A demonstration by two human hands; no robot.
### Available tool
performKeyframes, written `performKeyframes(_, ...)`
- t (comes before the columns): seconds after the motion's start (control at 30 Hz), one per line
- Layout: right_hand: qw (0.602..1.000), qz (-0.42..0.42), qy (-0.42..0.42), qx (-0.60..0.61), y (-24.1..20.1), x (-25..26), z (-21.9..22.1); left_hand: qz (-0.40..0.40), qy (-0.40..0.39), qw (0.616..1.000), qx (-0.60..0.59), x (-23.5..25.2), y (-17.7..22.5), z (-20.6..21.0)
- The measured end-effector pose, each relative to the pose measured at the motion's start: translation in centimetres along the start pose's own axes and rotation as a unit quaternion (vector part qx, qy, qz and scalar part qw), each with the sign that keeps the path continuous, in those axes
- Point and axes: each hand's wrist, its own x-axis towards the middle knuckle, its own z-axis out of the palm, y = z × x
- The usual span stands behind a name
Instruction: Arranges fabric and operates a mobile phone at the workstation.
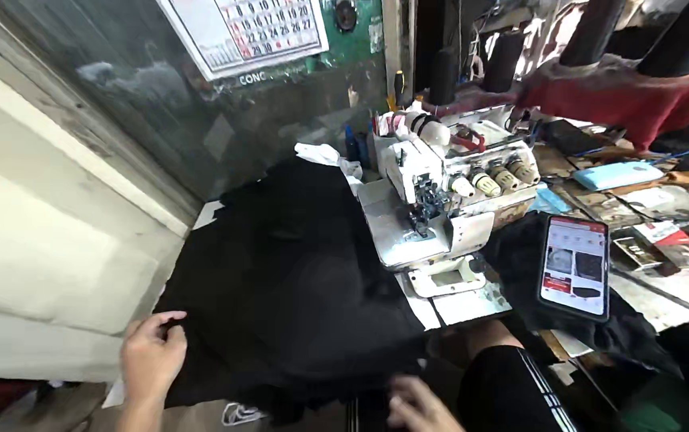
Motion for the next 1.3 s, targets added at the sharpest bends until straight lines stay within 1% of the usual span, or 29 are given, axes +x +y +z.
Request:
performKeyframes(0.03, 0.996, -0.005, 0.087, -0.001, -0.3, 0.7, -1.3, 0.014, 0.018, 1.000, 0.008, -0.2, 0.1, 0.5)
performKeyframes(0.07, 0.988, -0.023, 0.148, -0.020, -0.8, 1.5, -2.4, 0.030, 0.024, 0.999, 0.014, -0.2, 0.1, 0.8)
performKeyframes(0.1, 0.982, -0.046, 0.173, -0.051, -1.1, 2.4, -3.0, 0.040, 0.025, 0.999, 0.019, -0.2, 0.1, 0.9)
performKeyframes(0.13, 0.978, -0.074, 0.172, -0.091, -1.4, 3.3, -3.2, 0.043, 0.023, 0.999, 0.018, -0.2, 0.0, 0.8)
performKeyframes(0.2, 0.966, -0.136, 0.137, -0.171, -1.4, 5.3, -2.8, 0.036, 0.019, 0.999, 0.013, -0.1, -0.1, 0.5)
performKeyframes(0.27, 0.960, -0.185, 0.086, -0.192, -1.8, 6.3, -2.2, 0.028, 0.006, 1.000, 0.009, 0.1, -0.4, 0.3)
performKeyframes(0.37, 0.971, -0.221, -0.036, -0.088, -2.9, 4.6, -2.3, 0.011, -0.051, 0.999, 0.011, 1.1, -1.2, -1.1)
performKeyframes(0.43, 0.971, -0.211, -0.112, -0.022, -3.7, 2.8, -2.8, 0.012, -0.055, 0.997, 0.057, 1.7, 0.1, -2.1)
performKeyframes(0.5, 0.974, -0.186, -0.132, -0.003, -3.7, 1.8, -3.0, 0.056, -0.012, 0.994, 0.097, 1.5, 3.9, -2.4)
performKeyframes(0.53, 0.975, -0.178, -0.130, -0.008, -3.7, 1.6, -2.8, 0.087, 0.003, 0.992, 0.089, 1.3, 7.1, -2.1)
performKeyframes(0.57, 0.976, -0.175, -0.126, -0.020, -3.6, 1.6, -2.6, 0.116, 0.002, 0.991, 0.071, 0.9, 10.7, -1.5)
performKeyframes(0.63, 0.973, -0.181, -0.132, -0.052, -3.8, 1.2, -2.1, 0.173, -0.037, 0.984, 0.025, -0.3, 17.8, 1.0)
performKeyframes(0.7, 0.970, -0.187, -0.134, -0.078, -4.3, 0.5, -1.8, 0.238, -0.080, 0.968, -0.016, -1.6, 23.6, 4.5)
performKeyframes(0.77, 0.973, -0.189, -0.095, -0.096, -4.1, 0.2, -2.1, 0.296, -0.090, 0.951, -0.024, -2.0, 27.4, 8.0)
performKeyframes(0.83, 0.975, -0.193, -0.049, -0.100, -3.7, 0.2, -2.6, 0.322, -0.112, 0.940, -0.005, -1.9, 29.4, 10.2)
performKeyframes(0.93, 0.971, -0.213, -0.025, -0.109, -3.7, 0.3, -2.9, 0.330, -0.138, 0.934, 0.008, -1.6, 30.3, 11.2)
performKeyframes(1.03, 0.955, -0.256, -0.044, -0.142, -3.8, 1.2, -2.4, 0.339, -0.118, 0.932, -0.045, -1.4, 30.0, 10.9)
performKeyframes(1.1, 0.937, -0.292, -0.064, -0.179, -3.7, 2.1, -2.3, 0.322, -0.099, 0.935, -0.110, -1.4, 29.5, 10.0)
performKeyframes(1.2, 0.919, -0.318, -0.080, -0.217, -3.5, 2.8, -2.3, 0.267, -0.081, 0.937, -0.210, -1.6, 28.3, 7.9)
performKeyframes(1.23, 0.914, -0.322, -0.088, -0.229, -3.6, 2.6, -2.4, 0.254, -0.073, 0.936, -0.234, -1.7, 28.0, 7.1)
performKeyframes(1.3, 0.904, -0.335, -0.101, -0.243, -4.0, 1.8, -2.3, 0.255, -0.049, 0.934, -0.245, -1.7, 28.1, 5.1)
